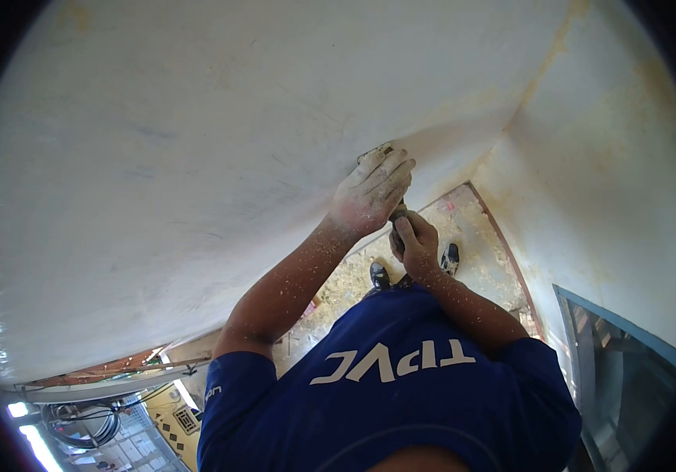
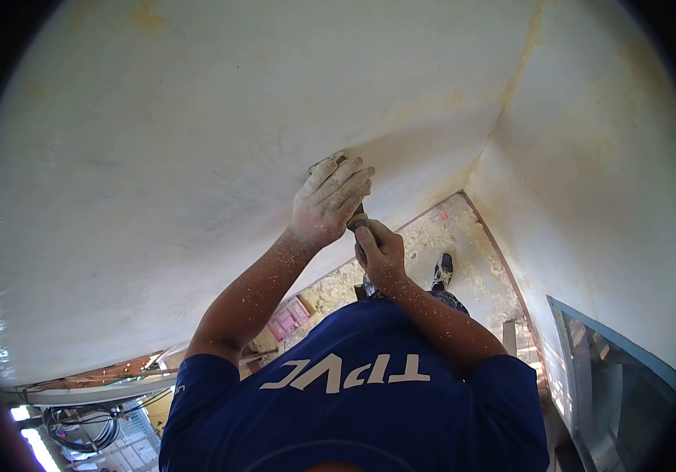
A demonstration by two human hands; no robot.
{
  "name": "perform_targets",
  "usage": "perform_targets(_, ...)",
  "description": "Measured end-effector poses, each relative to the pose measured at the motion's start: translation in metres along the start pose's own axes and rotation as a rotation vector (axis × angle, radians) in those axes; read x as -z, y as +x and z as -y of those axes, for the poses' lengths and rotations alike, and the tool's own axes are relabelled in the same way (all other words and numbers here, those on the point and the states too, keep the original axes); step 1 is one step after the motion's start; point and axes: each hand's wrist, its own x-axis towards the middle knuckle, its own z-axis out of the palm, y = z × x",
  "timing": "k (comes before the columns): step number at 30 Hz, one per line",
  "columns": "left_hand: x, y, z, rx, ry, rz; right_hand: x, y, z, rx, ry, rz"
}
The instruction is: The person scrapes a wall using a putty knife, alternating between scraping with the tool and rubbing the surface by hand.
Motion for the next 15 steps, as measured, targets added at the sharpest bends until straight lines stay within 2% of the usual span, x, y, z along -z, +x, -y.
perform_targets(8, 0.002, 0.005, 0.001, -0.003, -0.006, -0.054, -0.004, 0.001, 0.012, -0.009, 0.018, -0.051)
perform_targets(11, 0.003, 0.004, 0.004, 0.003, -0.012, 0.032, -0.001, -0.011, 0.007, -0.069, -0.014, -0.067)
perform_targets(15, 0.001, 0.005, -0.002, 0.015, -0.063, -0.084, -0.005, -0.007, 0.009, -0.024, -0.007, -0.078)
